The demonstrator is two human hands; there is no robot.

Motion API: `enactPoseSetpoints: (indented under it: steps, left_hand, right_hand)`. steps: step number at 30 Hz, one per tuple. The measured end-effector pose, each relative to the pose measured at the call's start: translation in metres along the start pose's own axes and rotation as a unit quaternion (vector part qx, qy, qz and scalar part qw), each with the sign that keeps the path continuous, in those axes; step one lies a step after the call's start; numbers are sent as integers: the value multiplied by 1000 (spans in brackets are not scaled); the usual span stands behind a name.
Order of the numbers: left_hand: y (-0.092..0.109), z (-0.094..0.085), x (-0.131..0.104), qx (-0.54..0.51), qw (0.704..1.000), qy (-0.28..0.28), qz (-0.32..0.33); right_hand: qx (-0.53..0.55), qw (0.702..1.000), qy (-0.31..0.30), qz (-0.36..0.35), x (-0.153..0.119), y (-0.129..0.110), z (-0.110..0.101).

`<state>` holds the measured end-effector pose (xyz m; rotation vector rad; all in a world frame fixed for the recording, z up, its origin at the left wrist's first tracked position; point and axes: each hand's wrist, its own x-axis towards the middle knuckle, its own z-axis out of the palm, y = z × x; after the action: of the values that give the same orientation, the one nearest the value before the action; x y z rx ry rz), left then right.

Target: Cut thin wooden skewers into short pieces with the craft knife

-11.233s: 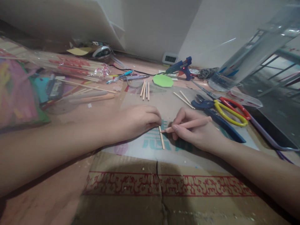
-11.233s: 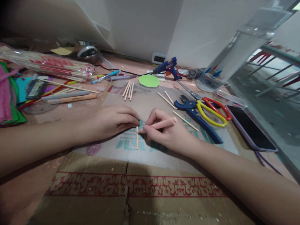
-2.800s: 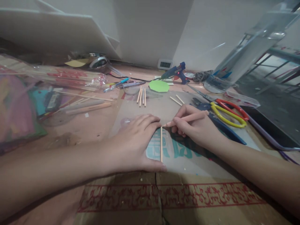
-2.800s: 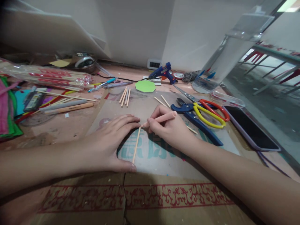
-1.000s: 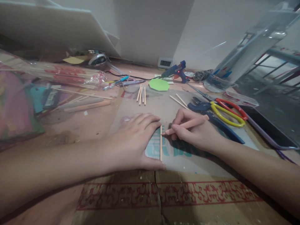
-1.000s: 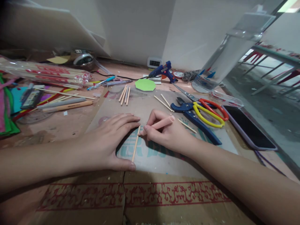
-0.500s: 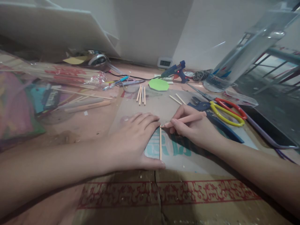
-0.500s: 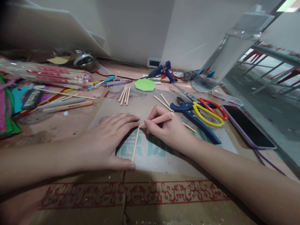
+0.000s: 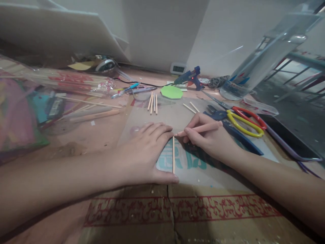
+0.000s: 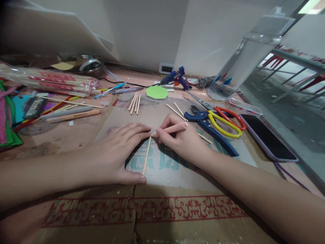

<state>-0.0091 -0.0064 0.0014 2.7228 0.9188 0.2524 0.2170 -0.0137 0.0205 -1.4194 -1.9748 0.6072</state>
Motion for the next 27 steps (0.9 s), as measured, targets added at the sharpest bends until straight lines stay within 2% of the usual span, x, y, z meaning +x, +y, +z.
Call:
enactPoseSetpoints:
  steps: [6,12,18,27]
  left_hand:
    - [0,-1,0,15,1000,5,6]
    - [0,-1,-1,20,1000,-4,-1]
    - [0,0,0,22,1000,-3,2]
    - [1,0,0,23,1000,-7,-5]
  right_hand:
    - [3,1000,-18,-8,-2,-1,-2]
    - [17,1000,2,4,1,0,0]
    - [23,1000,-14,0,0,0,-1]
    - [29,1000,-6,4,0,1,1]
